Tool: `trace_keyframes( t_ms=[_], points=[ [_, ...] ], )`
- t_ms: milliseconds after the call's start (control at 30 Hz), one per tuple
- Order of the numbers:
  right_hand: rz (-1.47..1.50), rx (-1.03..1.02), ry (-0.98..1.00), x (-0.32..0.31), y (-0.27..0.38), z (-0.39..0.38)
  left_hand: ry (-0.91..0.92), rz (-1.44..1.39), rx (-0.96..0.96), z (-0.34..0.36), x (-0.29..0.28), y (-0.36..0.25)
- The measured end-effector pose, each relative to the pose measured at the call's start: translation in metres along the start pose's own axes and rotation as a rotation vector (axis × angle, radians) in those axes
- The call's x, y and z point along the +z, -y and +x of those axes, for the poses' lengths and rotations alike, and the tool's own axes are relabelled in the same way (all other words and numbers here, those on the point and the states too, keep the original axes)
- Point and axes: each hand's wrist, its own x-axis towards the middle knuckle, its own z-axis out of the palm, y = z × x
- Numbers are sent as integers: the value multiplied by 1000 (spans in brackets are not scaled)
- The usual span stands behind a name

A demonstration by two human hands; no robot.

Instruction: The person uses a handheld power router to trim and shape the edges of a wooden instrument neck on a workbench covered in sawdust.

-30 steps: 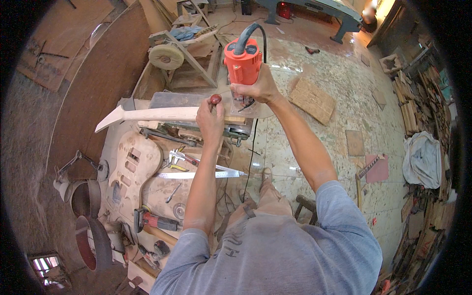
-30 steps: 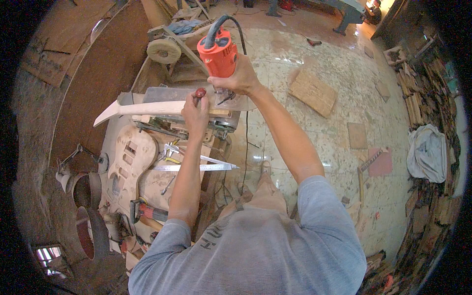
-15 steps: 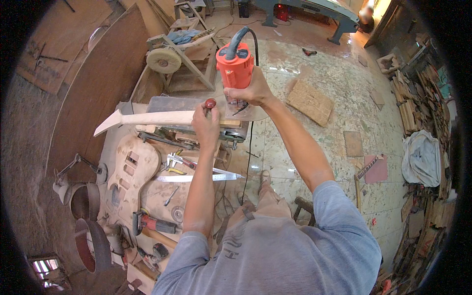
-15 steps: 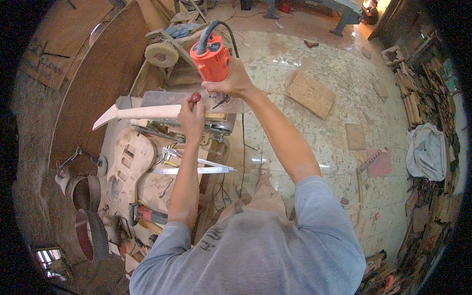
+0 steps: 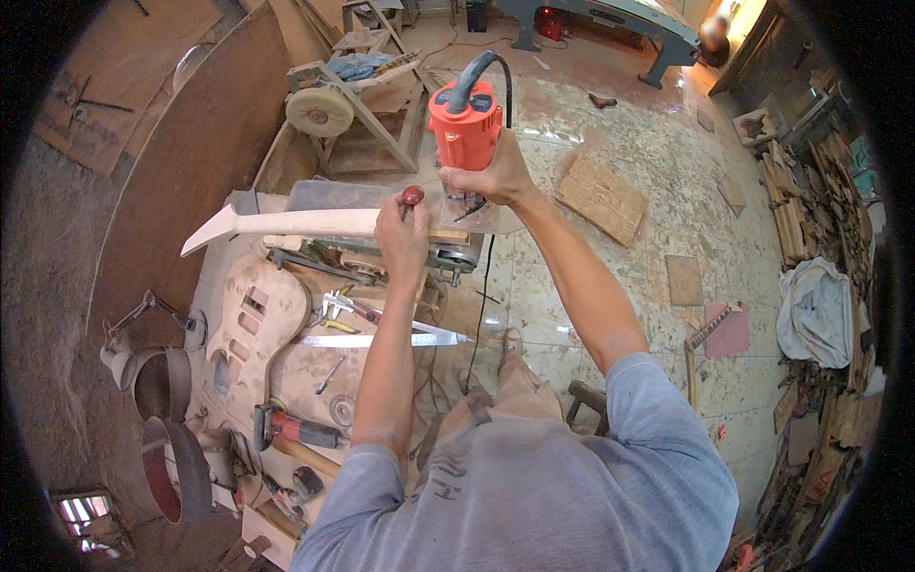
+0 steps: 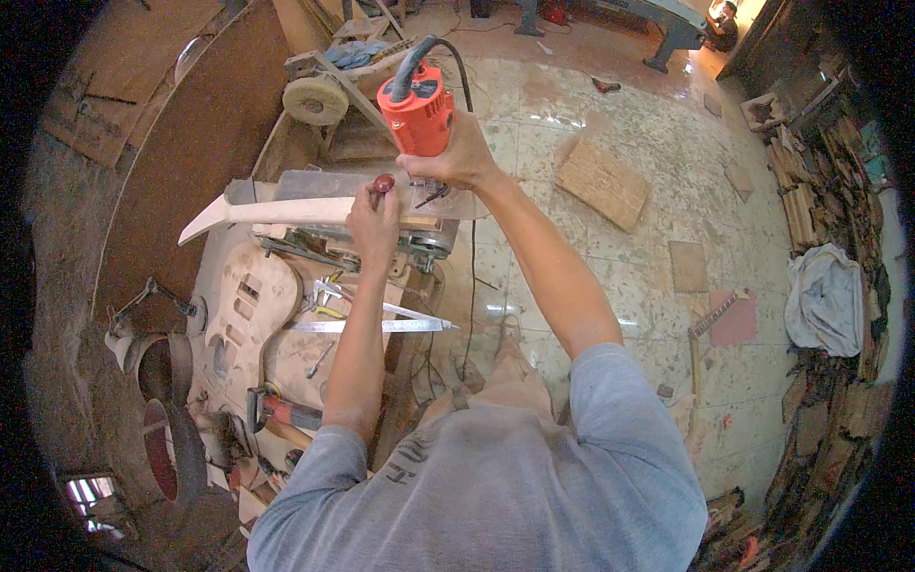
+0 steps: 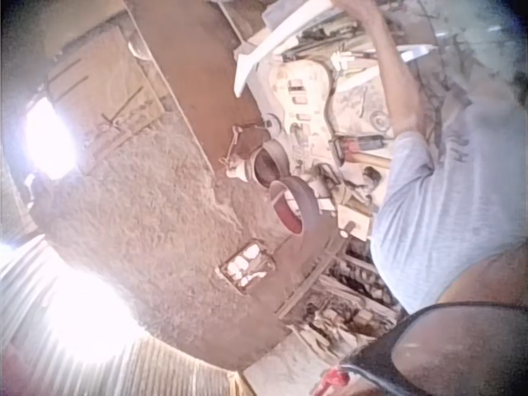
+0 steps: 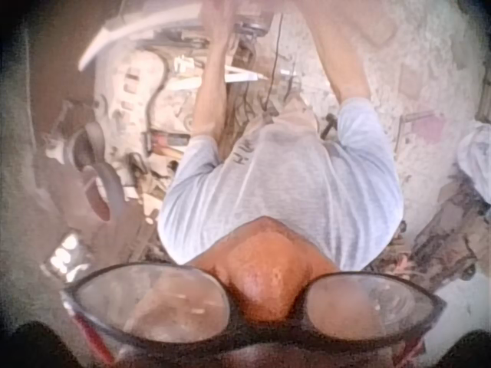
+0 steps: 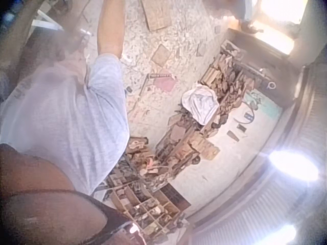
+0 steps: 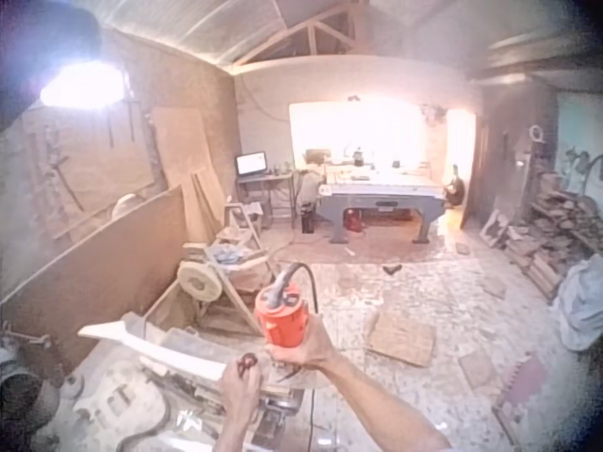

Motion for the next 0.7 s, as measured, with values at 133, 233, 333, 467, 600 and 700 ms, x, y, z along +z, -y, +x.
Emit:
trace_keyframes(
  t_ms=[133, 233, 333, 467, 600, 700],
  points=[
    [-13, -11, -7, 2, 3, -1, -5, -5, 14, 0, 0, 9],
    [-10, -21, -33, 1, 0, -4, 17, 16, 25, 0, -1, -3],
    [-27, -32, -50, 0, 2, -6, 57, 66, -28, 1, -6, -14],
    [-94, -46, -63, 4, 12, -8, 66, 26, 46, 2, -10, -2],
    [-141, -58, -99, 7, 16, -14, 139, 34, 54, 5, -14, 4],
    [-152, -20, -71, 7, 19, -17, 139, -61, 47, 6, -14, 5]
  ],
)
